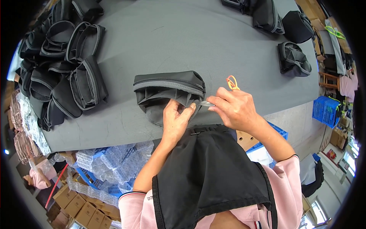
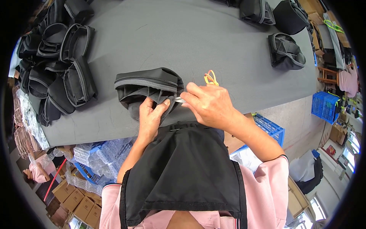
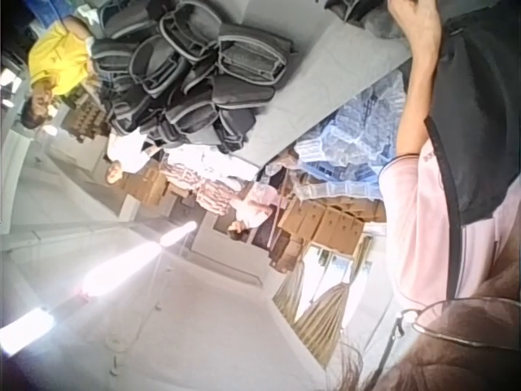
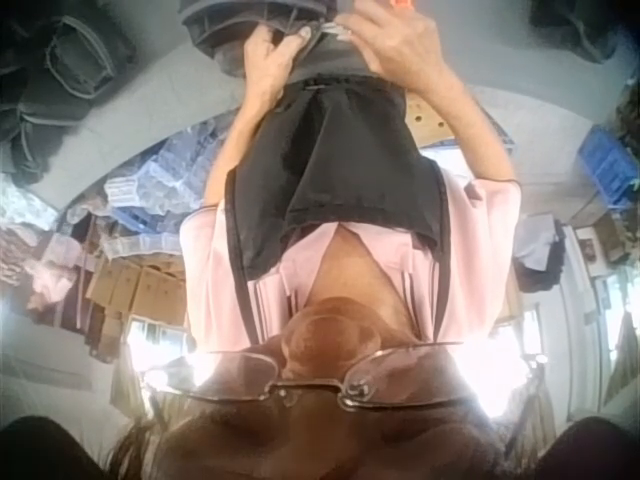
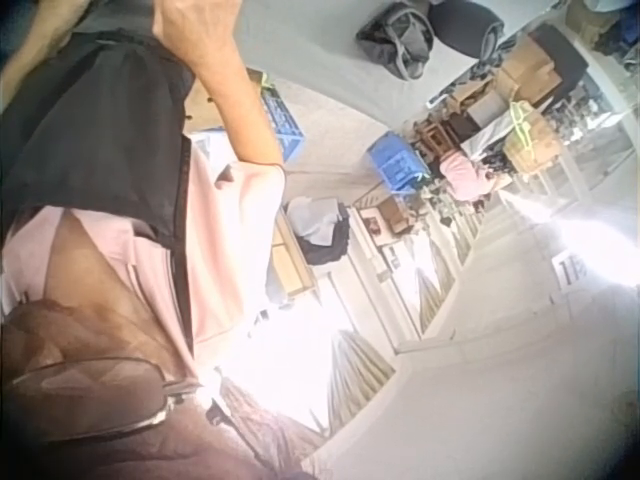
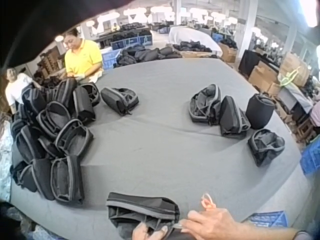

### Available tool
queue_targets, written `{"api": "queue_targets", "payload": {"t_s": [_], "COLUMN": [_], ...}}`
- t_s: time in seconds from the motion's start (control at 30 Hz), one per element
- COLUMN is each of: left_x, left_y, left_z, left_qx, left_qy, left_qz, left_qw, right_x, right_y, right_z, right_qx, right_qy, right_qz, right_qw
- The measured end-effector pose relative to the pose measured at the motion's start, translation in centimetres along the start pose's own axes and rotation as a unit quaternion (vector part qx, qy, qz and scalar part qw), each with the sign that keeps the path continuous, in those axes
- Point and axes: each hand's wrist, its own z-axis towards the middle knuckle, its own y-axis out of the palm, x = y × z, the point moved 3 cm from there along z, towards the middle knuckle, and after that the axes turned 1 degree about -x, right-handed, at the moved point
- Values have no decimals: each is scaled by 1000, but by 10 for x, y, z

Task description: Trimming loose threads from black fabric bags using small snips at a factory workstation.

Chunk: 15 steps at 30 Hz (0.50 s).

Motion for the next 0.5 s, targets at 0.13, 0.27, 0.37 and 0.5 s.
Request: {"api": "queue_targets", "payload": {"t_s": [0.13,0.27,0.37,0.5], "left_x": [3,4,20,31], "left_y": [0,-8,-2,-6], "left_z": [0,6,9,13], "left_qx": [1,0,-15,-65], "left_qy": [-10,-36,-23,-70], "left_qz": [-17,-12,-45,-71], "left_qw": [1000,999,999,993], "right_x": [-3,-4,2,3], "right_y": [-2,7,18,18], "right_z": [-2,-10,-12,-20], "right_qx": [28,124,91,135], "right_qy": [27,85,169,229], "right_qz": [12,96,175,273], "right_qw": [999,984,966,925]}}
